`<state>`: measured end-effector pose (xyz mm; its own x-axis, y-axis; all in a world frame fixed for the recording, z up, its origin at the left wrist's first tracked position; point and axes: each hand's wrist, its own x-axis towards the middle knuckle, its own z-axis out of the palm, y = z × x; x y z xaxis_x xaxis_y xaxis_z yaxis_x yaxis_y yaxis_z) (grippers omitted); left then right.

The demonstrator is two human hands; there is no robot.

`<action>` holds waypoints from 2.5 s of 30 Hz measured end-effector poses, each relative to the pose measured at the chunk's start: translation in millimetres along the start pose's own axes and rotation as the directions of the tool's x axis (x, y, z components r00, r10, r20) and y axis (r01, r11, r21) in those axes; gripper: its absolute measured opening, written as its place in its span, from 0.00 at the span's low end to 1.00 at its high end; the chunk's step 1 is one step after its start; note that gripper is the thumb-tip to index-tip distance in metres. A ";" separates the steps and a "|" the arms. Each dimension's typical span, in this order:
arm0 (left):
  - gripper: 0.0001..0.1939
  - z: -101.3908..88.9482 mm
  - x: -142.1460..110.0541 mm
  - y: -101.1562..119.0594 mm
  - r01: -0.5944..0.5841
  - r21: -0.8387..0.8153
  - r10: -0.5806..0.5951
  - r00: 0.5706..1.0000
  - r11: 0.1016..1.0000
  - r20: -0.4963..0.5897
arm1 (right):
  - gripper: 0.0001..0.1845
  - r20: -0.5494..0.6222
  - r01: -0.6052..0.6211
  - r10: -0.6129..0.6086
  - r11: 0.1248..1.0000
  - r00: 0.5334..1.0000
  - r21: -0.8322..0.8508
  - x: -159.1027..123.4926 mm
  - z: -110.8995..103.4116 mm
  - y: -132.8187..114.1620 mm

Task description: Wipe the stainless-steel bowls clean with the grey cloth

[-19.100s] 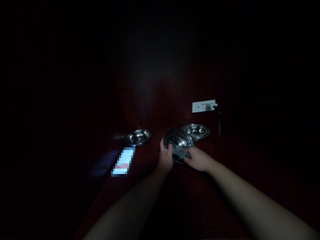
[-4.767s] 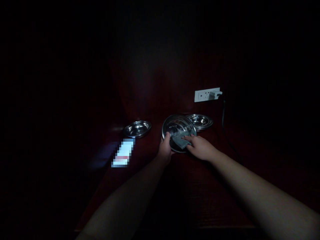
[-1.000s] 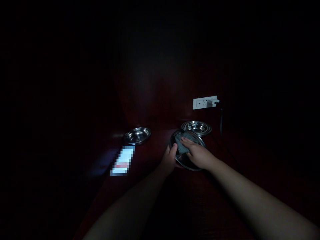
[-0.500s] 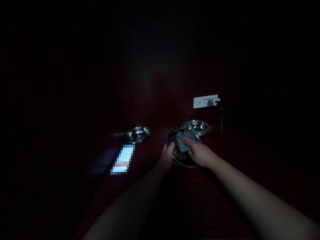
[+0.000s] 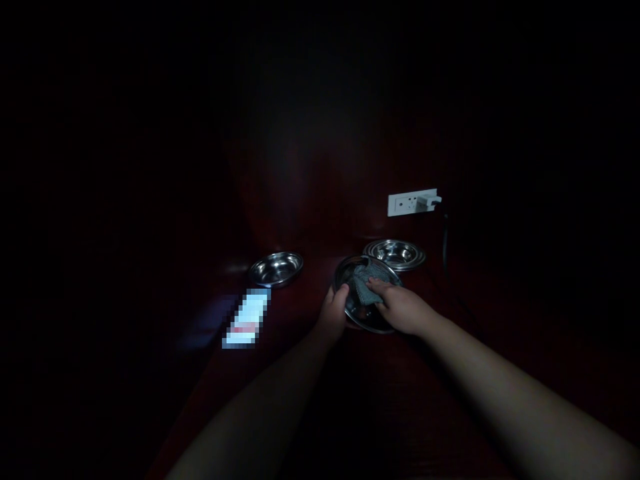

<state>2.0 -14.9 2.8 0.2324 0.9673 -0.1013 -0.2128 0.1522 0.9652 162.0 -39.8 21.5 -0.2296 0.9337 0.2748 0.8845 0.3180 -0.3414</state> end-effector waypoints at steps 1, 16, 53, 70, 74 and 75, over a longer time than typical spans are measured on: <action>0.25 0.0 -0.2 -0.1 0.000 0.000 0.000 1.000 1.000 -0.003 | 0.30 0.000 0.000 0.000 1.000 1.000 -0.001 0.0 0.0 -0.2; 0.24 1.4 -2.6 2.5 0.001 0.006 -0.001 1.000 1.000 -0.028 | 0.30 0.017 0.001 -0.001 1.000 1.000 -0.001 -0.8 -0.3 0.2; 0.22 -6.6 13.1 -2.6 -0.151 0.084 0.164 0.971 0.985 -0.175 | 0.14 0.076 0.195 -0.250 0.885 0.965 0.424 -4.8 -4.5 -12.5; 0.21 -6.8 13.6 -1.0 -0.114 0.102 0.131 0.974 0.988 -0.183 | 0.13 0.092 0.179 -0.229 0.909 0.969 0.376 -4.3 -0.8 -11.4; 0.22 -6.2 13.0 1.0 -0.096 0.078 0.108 0.978 0.992 -0.176 | 0.13 0.085 0.150 -0.183 0.942 0.979 0.301 -3.0 -0.3 -10.3; 0.23 -6.1 12.6 1.6 -0.090 0.073 0.102 0.980 0.993 -0.171 | 0.13 0.081 0.137 -0.164 0.953 0.983 0.270 -2.7 -0.6 -10.3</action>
<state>-1.2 -1.3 1.6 0.0441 0.9981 -0.0424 -0.1629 0.0491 0.9854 153.8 -45.7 24.8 -0.4039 0.8789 0.2539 0.7019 0.4757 -0.5302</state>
